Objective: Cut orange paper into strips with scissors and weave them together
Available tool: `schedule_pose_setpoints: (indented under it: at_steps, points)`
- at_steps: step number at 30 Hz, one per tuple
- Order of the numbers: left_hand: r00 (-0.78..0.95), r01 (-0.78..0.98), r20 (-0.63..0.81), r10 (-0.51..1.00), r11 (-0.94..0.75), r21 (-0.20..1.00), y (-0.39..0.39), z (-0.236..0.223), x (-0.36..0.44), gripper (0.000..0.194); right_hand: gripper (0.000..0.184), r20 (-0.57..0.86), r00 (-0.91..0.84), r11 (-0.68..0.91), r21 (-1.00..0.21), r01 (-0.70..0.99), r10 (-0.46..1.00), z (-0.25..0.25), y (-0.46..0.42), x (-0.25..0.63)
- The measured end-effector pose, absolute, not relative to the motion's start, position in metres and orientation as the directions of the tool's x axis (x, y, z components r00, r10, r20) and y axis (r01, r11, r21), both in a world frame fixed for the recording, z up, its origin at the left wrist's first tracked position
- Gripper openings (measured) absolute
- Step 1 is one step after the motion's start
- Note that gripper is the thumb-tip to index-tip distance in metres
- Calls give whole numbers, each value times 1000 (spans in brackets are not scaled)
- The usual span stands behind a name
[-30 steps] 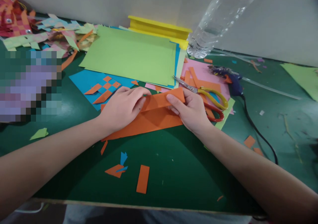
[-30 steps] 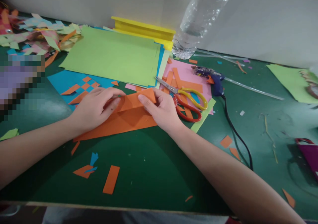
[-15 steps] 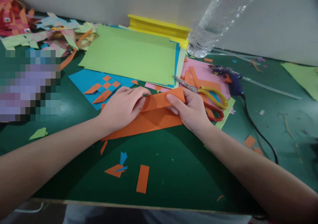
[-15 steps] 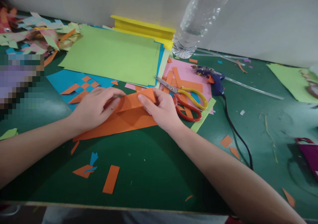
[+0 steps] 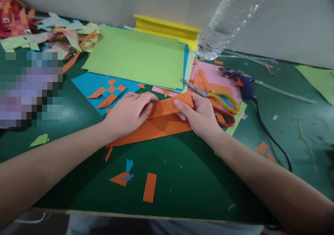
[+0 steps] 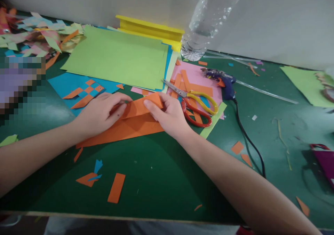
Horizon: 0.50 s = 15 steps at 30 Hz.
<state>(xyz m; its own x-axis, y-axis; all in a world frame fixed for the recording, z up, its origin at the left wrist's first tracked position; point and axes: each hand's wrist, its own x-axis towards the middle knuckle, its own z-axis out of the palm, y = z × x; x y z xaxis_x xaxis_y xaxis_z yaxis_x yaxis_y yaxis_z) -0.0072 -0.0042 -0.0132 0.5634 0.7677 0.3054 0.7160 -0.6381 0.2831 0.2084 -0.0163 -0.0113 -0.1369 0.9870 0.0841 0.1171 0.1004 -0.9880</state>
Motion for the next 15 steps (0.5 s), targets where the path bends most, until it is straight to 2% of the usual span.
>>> schedule_pose_setpoints:
  at_steps: [9, 15]
  points:
    - [585, 703, 303, 752, -657, 272, -4, -13, -7, 30, 29, 106, -164, 136, -973, 188, 981, -7, -17, 208]
    - [605, 702, 253, 755, -655, 280, -4, -12, -6, 33, 29, 127, -181, 170, -954, 248, 975, -5, -19, 208]
